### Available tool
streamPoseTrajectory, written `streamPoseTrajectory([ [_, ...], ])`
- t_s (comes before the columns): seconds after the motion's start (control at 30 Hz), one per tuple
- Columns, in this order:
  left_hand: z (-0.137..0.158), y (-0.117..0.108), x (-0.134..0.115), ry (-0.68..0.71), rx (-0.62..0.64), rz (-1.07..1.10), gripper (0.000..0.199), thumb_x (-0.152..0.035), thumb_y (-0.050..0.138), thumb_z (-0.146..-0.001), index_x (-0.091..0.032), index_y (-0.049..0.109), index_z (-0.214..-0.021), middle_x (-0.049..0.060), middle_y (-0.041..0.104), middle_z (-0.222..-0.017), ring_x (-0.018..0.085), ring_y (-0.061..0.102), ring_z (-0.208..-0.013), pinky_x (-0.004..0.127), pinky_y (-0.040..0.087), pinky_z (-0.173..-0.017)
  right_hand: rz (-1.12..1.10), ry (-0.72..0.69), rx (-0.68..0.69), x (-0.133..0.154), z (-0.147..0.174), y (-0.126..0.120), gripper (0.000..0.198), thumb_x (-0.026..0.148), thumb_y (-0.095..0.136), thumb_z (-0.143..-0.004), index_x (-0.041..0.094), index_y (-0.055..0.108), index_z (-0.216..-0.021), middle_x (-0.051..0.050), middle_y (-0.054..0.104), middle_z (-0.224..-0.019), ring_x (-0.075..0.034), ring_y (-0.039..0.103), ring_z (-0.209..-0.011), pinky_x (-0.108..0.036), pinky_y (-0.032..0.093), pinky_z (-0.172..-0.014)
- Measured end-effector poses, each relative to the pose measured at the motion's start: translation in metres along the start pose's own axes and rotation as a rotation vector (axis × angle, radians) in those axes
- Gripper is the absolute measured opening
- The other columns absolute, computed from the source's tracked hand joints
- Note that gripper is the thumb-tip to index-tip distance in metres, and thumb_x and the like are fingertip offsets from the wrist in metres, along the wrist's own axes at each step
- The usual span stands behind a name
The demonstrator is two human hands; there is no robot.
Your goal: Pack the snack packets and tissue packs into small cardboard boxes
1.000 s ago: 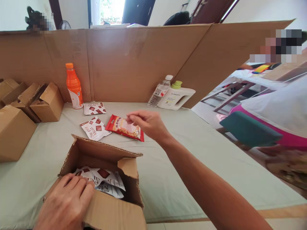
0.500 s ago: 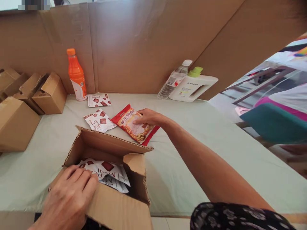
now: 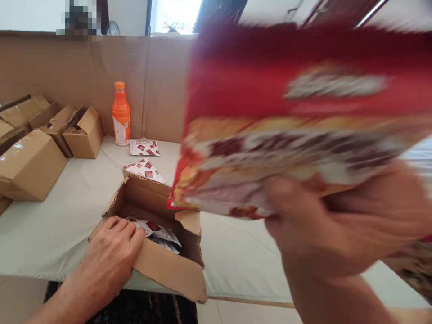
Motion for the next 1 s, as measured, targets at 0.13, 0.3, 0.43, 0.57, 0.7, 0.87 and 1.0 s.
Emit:
streamPoseTrajectory([
  [0.13,0.002,0.003,0.000,-0.051,0.077,0.010,0.024,0.001,0.053,-0.076,-0.021,0.060,-0.084,0.003,0.069,-0.082,0.025,0.064,-0.076,0.040,0.049,-0.076,0.074,-0.408,0.268,0.044,0.033,0.040,0.019,0.013,0.062,-0.089,0.027,0.056,-0.078,0.002,0.061,-0.063,-0.014,0.052,-0.054,-0.029,0.042,-0.051],
  [0.3,0.001,0.004,-0.001,-0.059,0.078,-0.023,0.022,-0.001,0.052,-0.076,-0.020,0.062,-0.084,0.006,0.071,-0.081,0.026,0.065,-0.077,0.040,0.051,-0.074,0.265,-0.580,0.543,0.038,0.067,0.075,0.030,0.008,0.048,-0.093,0.024,0.051,-0.067,-0.001,0.059,-0.061,-0.016,0.051,-0.057,-0.030,0.040,-0.059],
  [0.43,0.000,0.005,0.000,-0.056,0.080,-0.030,0.025,0.000,0.051,-0.073,-0.019,0.063,-0.084,0.007,0.070,-0.080,0.027,0.066,-0.078,0.041,0.052,-0.077,0.397,-0.579,0.727,0.033,0.070,0.089,0.026,0.006,0.048,-0.090,0.022,0.054,-0.071,-0.002,0.061,-0.064,-0.017,0.053,-0.060,-0.030,0.035,-0.057],
  [0.57,0.004,0.007,0.003,-0.128,0.130,-0.009,0.033,0.001,0.052,-0.063,-0.019,0.064,-0.087,0.010,0.070,-0.088,0.029,0.066,-0.083,0.043,0.054,-0.079,0.311,-0.552,0.774,0.041,0.053,0.082,0.028,0.009,0.045,-0.094,0.023,0.051,-0.071,0.000,0.059,-0.061,-0.015,0.052,-0.057,-0.028,0.033,-0.055],
  [0.7,0.008,0.008,0.003,-0.209,0.149,-0.001,0.039,0.002,0.053,-0.061,-0.018,0.065,-0.093,0.020,0.064,-0.125,0.031,0.065,-0.099,0.047,0.055,-0.085,0.232,-0.534,0.734,0.044,0.045,0.067,0.031,0.012,0.042,-0.098,0.023,0.048,-0.070,0.000,0.056,-0.060,-0.015,0.051,-0.056,-0.027,0.034,-0.054],
  [0.87,0.008,0.007,0.007,-0.350,0.139,-0.008,0.035,0.003,0.056,-0.058,-0.017,0.062,-0.086,0.024,0.035,-0.160,0.028,0.067,-0.087,0.049,0.057,-0.078,0.349,-0.570,0.738,0.037,0.057,0.076,0.025,0.011,0.048,-0.094,0.023,0.054,-0.073,-0.003,0.063,-0.064,-0.017,0.056,-0.058,-0.030,0.036,-0.057],
  [1.0,0.007,0.006,0.006,-0.331,0.077,-0.011,0.039,0.004,0.059,-0.054,-0.018,0.061,-0.087,0.025,0.022,-0.166,0.028,0.068,-0.084,0.049,0.057,-0.073,0.447,-0.517,0.890,0.027,0.068,0.105,0.018,0.006,0.053,-0.086,0.021,0.062,-0.079,-0.004,0.066,-0.068,-0.019,0.059,-0.063,-0.032,0.034,-0.058],
])
Point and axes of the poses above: each hand's wrist, its own z-axis away from the middle knuckle, its own y-axis out of the palm, x = y × z, the point moved 7 cm from there along -z, towards the middle knuckle
